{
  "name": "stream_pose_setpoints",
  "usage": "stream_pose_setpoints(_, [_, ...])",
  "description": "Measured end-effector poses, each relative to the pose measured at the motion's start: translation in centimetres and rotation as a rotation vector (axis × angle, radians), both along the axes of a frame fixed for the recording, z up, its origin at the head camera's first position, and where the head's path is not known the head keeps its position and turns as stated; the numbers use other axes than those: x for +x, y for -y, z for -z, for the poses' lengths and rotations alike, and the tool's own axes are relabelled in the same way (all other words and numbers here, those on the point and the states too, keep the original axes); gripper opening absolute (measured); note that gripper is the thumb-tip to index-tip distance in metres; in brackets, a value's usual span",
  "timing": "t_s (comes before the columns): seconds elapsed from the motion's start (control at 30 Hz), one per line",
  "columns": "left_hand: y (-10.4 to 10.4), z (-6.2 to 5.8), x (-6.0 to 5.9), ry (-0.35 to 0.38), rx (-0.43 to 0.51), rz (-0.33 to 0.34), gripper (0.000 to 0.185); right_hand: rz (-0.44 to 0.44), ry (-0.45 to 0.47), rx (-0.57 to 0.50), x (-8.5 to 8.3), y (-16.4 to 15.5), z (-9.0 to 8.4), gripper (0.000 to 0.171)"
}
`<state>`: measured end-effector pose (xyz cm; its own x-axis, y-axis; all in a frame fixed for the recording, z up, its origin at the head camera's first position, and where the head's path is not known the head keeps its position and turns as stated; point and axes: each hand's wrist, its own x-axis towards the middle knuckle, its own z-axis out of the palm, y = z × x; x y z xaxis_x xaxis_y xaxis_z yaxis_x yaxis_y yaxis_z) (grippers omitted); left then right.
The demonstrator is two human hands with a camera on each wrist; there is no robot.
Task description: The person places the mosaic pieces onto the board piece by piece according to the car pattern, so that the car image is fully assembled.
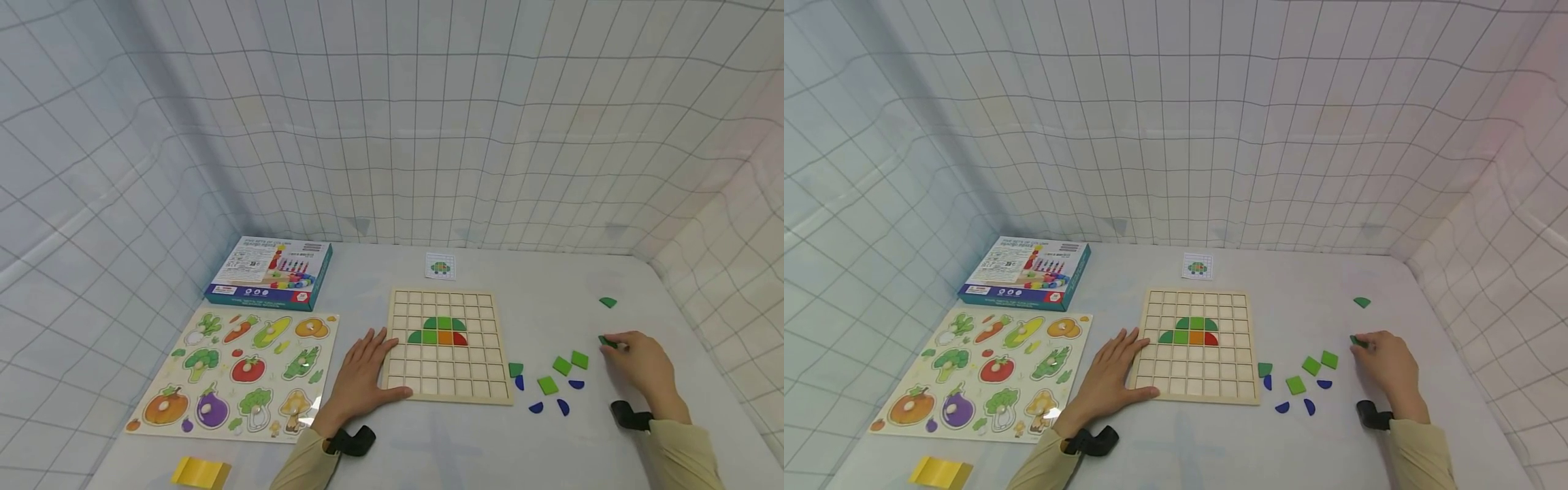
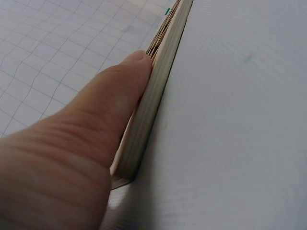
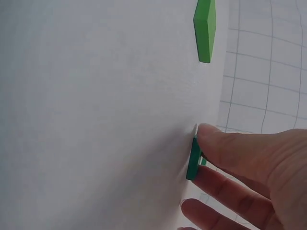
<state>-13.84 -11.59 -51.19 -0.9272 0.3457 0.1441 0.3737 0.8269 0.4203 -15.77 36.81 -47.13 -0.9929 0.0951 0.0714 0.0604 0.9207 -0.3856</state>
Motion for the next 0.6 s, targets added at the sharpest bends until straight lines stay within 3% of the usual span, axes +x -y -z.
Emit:
stream_pose_setpoints(0.37, [0.02,0.08,-0.01,0.001,-0.004,-0.006,0.09,0.04,0.012,-0.024,-0.31,-0.15,0.06,0.025])
stream_pose_setpoints(0.6, [0.03,0.19,-0.06,-0.008,-0.005,-0.004,0.09,0.03,0.021,-0.065,-0.31,-0.49,0.18,0.036])
